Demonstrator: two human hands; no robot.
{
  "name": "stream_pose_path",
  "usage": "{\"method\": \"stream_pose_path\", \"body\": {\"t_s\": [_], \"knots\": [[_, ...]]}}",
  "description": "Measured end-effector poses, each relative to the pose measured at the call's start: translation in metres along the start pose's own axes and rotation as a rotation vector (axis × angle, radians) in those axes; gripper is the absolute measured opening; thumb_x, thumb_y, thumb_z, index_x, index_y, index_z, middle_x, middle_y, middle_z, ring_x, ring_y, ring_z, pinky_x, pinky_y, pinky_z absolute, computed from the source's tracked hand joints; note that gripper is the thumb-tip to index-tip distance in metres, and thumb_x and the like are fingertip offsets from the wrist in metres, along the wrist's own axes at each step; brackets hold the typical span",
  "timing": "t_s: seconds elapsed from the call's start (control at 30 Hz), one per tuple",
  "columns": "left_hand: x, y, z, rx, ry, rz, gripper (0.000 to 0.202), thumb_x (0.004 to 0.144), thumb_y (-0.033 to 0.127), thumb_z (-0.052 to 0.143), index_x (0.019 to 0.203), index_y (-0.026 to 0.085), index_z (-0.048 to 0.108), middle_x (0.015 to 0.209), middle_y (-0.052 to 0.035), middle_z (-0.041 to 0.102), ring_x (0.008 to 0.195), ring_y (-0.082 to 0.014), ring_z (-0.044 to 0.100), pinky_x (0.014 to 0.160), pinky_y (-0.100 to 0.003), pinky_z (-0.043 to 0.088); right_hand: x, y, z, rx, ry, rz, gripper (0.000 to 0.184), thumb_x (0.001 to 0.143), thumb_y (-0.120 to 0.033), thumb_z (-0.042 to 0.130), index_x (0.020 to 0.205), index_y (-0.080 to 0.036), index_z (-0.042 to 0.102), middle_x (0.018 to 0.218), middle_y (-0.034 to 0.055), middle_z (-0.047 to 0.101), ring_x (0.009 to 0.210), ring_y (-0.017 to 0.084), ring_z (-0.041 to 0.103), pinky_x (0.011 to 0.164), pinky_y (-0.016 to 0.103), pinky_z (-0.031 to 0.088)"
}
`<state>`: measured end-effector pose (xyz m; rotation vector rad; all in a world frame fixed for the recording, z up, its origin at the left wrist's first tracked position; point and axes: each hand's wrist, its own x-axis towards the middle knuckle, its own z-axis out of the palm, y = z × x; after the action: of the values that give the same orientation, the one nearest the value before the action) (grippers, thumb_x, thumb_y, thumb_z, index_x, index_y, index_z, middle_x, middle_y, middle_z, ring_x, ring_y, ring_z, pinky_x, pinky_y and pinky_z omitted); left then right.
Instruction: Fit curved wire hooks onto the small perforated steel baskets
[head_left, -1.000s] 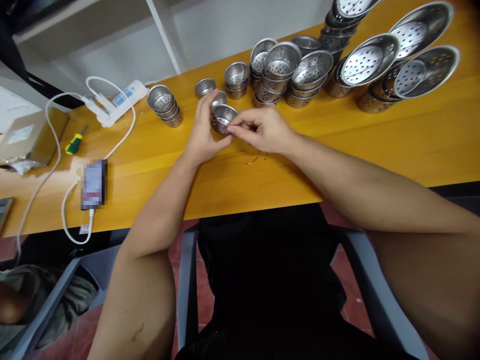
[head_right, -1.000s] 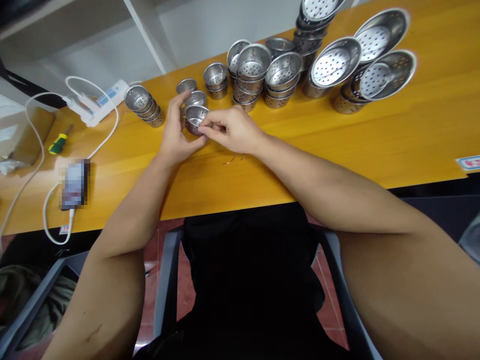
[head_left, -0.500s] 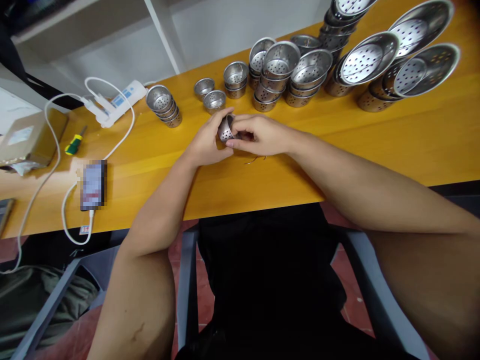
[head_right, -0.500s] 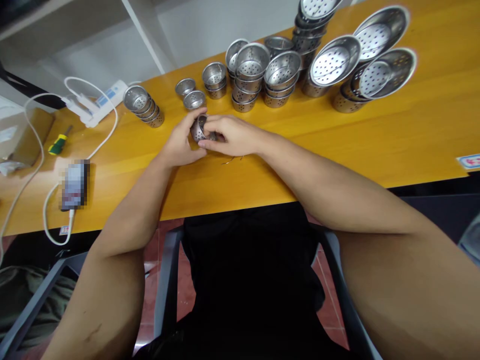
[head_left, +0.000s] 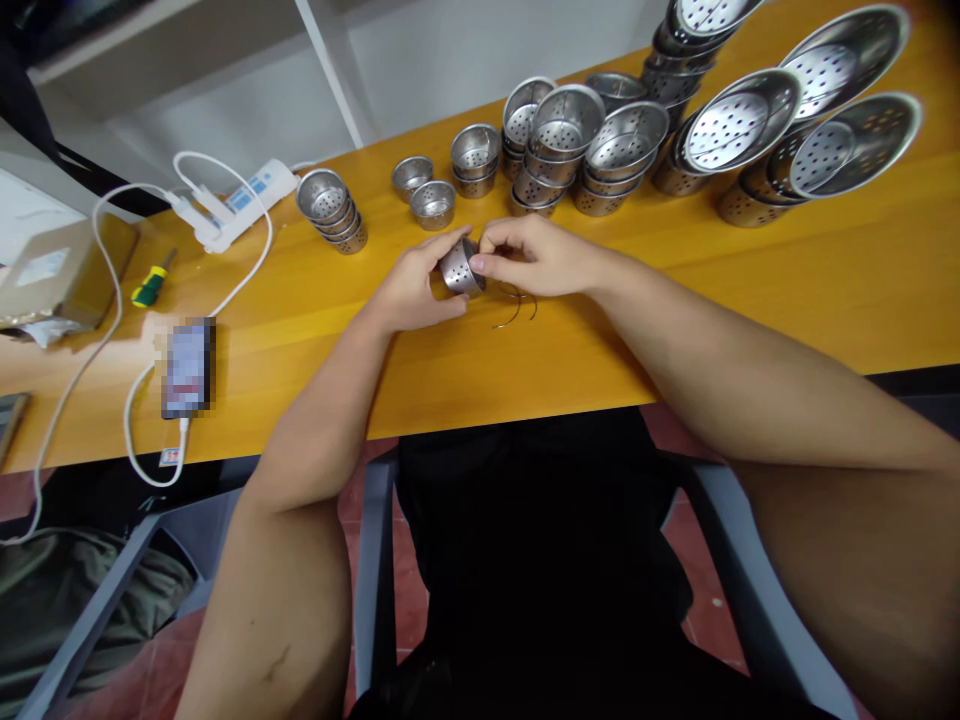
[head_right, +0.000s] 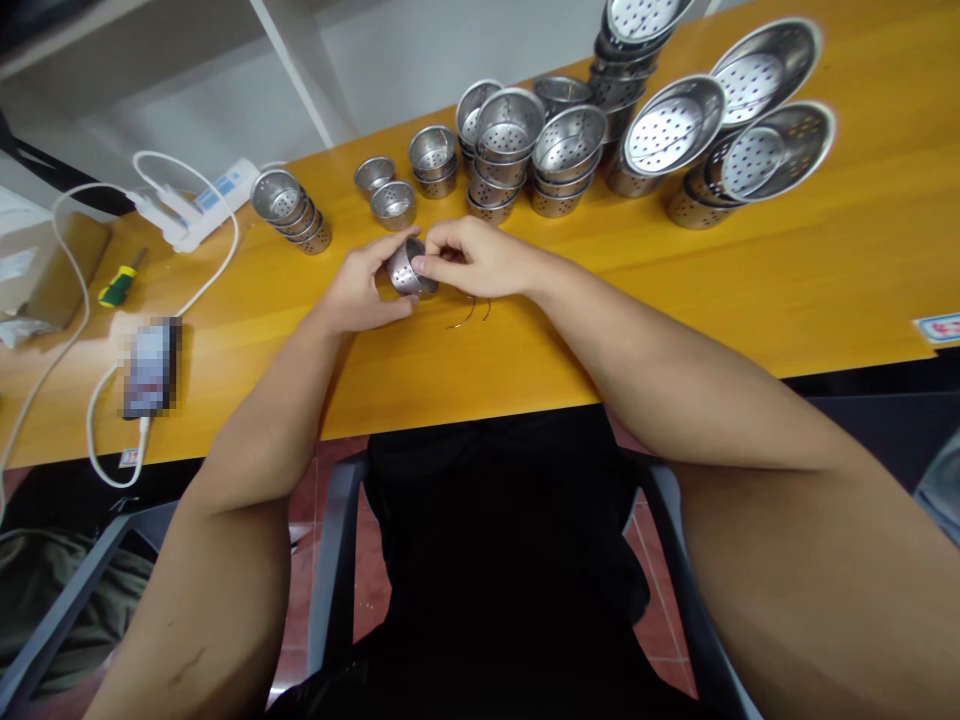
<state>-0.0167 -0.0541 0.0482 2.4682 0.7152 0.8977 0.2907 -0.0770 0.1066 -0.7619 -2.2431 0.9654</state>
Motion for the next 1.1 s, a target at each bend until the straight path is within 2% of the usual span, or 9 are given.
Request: {"method": "stream_pose_path", "body": {"t_s": [0.13,0.3,0.43,0.63,0.7,0.83,0.97,1.1], "knots": [[0.001,0.002,0.001,-0.028,-0.002,0.005,0.108,0.104,0.080,0.099,0.195,0.037,0.059,0.183,-0.0136,0.080,0.166,-0.0447,0.083,0.146,-0.069,0.068,0.001,0.005,-0.002,0.020,-0.036,-0.078,0.085,0.115,-0.108,0.072,0.089,-0.028,0.062,0.090,0.0020,0.062,0.086,0.024,0.056,0.083,0.043,0.046],[0.004,0.008,0.003,-0.053,0.020,-0.046,0.114,0.096,0.081,0.107,0.191,0.033,0.065,0.179,-0.0128,0.083,0.167,-0.0450,0.082,0.150,-0.064,0.064,0.004,0.016,-0.001,0.093,-0.002,-0.202,0.086,0.118,-0.102,0.079,0.081,-0.026,0.061,0.082,-0.0015,0.059,0.076,0.019,0.052,0.073,0.039,0.040],[0.006,0.009,0.003,-0.066,0.043,-0.058,0.116,0.093,0.083,0.108,0.190,0.033,0.067,0.174,-0.0122,0.086,0.164,-0.0443,0.084,0.146,-0.063,0.068,0.005,0.017,0.001,0.132,0.025,-0.201,0.082,0.119,-0.091,0.088,0.079,-0.026,0.058,0.075,-0.0043,0.053,0.071,0.017,0.044,0.069,0.038,0.034],[0.007,0.009,0.001,-0.105,0.058,-0.084,0.117,0.092,0.092,0.104,0.188,0.036,0.066,0.177,-0.0110,0.084,0.165,-0.0455,0.084,0.142,-0.065,0.072,0.005,0.016,-0.001,0.177,0.053,-0.158,0.088,0.111,-0.103,0.089,0.079,-0.026,0.060,0.074,-0.0047,0.052,0.070,0.017,0.041,0.067,0.037,0.033],[0.006,0.013,0.000,-0.107,0.082,-0.116,0.115,0.093,0.094,0.103,0.185,0.036,0.068,0.177,-0.0113,0.084,0.167,-0.0464,0.083,0.143,-0.066,0.071,0.003,0.017,-0.005,0.211,0.048,-0.149,0.087,0.108,-0.104,0.090,0.081,-0.026,0.064,0.075,-0.0039,0.055,0.071,0.017,0.044,0.068,0.036,0.035],[0.005,0.017,-0.005,-0.061,0.119,-0.161,0.109,0.092,0.092,0.105,0.178,0.034,0.070,0.176,-0.0129,0.084,0.167,-0.0482,0.083,0.145,-0.067,0.070,0.000,0.015,-0.012,0.378,0.029,-0.128,0.080,0.109,-0.099,0.095,0.086,-0.024,0.078,0.086,0.0035,0.077,0.081,0.021,0.067,0.080,0.038,0.052],[0.004,0.004,-0.013,0.040,0.203,-0.186,0.104,0.095,0.087,0.104,0.176,0.033,0.066,0.179,-0.0145,0.080,0.173,-0.0485,0.077,0.155,-0.066,0.059,-0.002,0.010,-0.015,0.463,0.032,-0.121,0.074,0.108,-0.093,0.100,0.086,-0.024,0.083,0.087,0.0049,0.081,0.080,0.022,0.070,0.081,0.040,0.055],[-0.003,-0.030,-0.023,0.065,0.283,-0.291,0.109,0.092,0.078,0.110,0.177,0.032,0.057,0.183,-0.0180,0.075,0.177,-0.0471,0.074,0.157,-0.063,0.057,-0.004,0.009,-0.014,0.148,-0.005,-0.126,0.078,0.111,-0.093,0.094,0.081,-0.026,0.070,0.077,-0.0004,0.067,0.074,0.019,0.055,0.072,0.038,0.043]]}}
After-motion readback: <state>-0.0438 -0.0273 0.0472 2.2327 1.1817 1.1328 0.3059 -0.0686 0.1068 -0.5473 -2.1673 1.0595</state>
